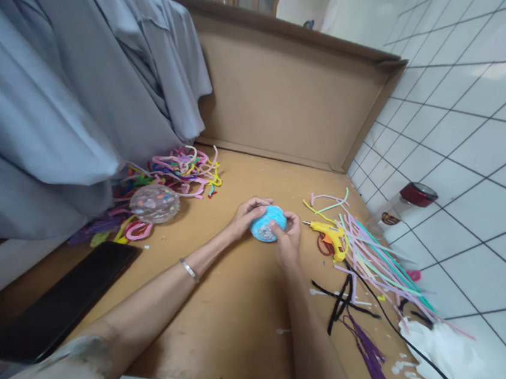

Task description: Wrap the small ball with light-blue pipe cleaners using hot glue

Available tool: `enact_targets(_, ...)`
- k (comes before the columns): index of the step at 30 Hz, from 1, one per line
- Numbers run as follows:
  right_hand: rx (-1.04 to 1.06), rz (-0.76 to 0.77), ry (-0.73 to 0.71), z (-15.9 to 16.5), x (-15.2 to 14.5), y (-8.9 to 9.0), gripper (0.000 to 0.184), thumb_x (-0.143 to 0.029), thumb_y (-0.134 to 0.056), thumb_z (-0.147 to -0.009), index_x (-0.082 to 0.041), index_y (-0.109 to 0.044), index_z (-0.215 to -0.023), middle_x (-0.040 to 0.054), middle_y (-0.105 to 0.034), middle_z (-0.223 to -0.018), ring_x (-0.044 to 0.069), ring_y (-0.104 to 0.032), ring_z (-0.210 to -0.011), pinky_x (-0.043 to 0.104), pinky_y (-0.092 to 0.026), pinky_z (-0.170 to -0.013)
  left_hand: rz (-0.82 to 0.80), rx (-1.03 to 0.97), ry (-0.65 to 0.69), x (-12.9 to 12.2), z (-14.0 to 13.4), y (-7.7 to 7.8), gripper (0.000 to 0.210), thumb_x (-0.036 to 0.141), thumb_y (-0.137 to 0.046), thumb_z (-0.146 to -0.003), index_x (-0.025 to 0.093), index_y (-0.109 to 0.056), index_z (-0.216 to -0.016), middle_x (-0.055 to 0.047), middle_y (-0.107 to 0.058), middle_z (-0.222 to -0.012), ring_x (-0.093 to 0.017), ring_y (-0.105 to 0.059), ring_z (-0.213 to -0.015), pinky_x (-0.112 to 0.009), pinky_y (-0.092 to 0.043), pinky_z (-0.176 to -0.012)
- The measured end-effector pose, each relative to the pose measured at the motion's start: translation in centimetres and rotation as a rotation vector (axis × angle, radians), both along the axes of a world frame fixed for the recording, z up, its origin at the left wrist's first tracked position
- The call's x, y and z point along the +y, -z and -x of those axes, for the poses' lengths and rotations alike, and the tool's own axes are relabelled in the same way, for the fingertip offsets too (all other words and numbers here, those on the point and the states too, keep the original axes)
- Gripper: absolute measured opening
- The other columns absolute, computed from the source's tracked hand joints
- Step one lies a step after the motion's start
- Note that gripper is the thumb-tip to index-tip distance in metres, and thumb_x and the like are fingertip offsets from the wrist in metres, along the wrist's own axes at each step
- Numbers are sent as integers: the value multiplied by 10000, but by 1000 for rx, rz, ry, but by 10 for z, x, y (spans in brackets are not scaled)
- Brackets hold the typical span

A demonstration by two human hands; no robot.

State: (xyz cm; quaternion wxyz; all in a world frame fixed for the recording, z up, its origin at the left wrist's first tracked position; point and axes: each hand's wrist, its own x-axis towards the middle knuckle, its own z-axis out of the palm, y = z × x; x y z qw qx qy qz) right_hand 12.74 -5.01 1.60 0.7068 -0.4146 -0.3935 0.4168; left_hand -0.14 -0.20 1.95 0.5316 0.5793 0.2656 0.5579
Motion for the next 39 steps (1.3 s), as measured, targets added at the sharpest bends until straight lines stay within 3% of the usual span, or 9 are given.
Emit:
enact_targets(11, -5, -10, 67, 1, 6, 5, 492, -376, -829, -569, -227, -510, -914, -26, -575, -859, 138, -553, -773, 280, -455, -704, -11, 122, -81, -2, -11, 1, 310, 198, -702, -681, 161, -567, -957, -158, -633, -1263, -262, -598, -1181, -427, -418, -1050)
enact_targets(15, -53, -27, 91, -1, 7, 9, 452, -381, -807, -614, -229, -516, -924, -26, -580, -860, 140, -557, -781, 275, -449, -706, -36, 165, -72, -6, -7, -2, 294, 255, -697, -736, 175, -568, -988, -135, -620, -1283, -267, -572, -1215, -432, -390, -1081)
enact_targets(17, -42, -20, 103, -3, 8, 10, 459, -383, -815, -594, -226, -520, -910, -29, -576, -847, 135, -549, -767, 268, -441, -694, -53, 183, -36, -6, -4, -2, 381, 341, -731, -737, 174, -575, -1042, -147, -569, -1348, -287, -528, -1273, -438, -370, -1098)
enact_targets(22, -11, 19, 52, -10, 12, 8, 493, -419, -843, -542, -231, -521, -865, -35, -575, -814, 133, -545, -736, 277, -440, -679, -88, 206, 35, 0, 0, 0, 661, 390, -873, -570, 167, -573, -1116, -156, -500, -1403, -316, -458, -1334, -434, -343, -1114)
enact_targets(26, 33, 38, 24, -10, 9, 3, 494, -403, -870, -520, -232, -542, -847, -38, -586, -809, 131, -547, -733, 281, -441, -680, -76, 191, 94, 4, 0, 0, 651, 370, -861, -567, 172, -567, -1113, -119, -575, -1298, -281, -546, -1210, -412, -390, -1062)
enact_targets(31, 44, 20, -55, -8, 5, -3, 492, -361, -878, -519, -236, -551, -866, -39, -591, -829, 130, -557, -762, 284, -455, -713, -89, 161, 48, 2, -3, 1, 593, 341, -828, -592, 163, -567, -1094, -117, -600, -1252, -278, -551, -1192, -404, -401, -1044)
enact_targets(39, -3, 10, 0, -10, 10, 2, 492, -379, -868, -525, -238, -545, -867, -36, -588, -813, 134, -549, -738, 290, -456, -694, -83, 189, 73, 2, 0, -2, 576, 329, -811, -614, 169, -568, -1110, -104, -599, -1268, -273, -550, -1197, -393, -408, -1045)
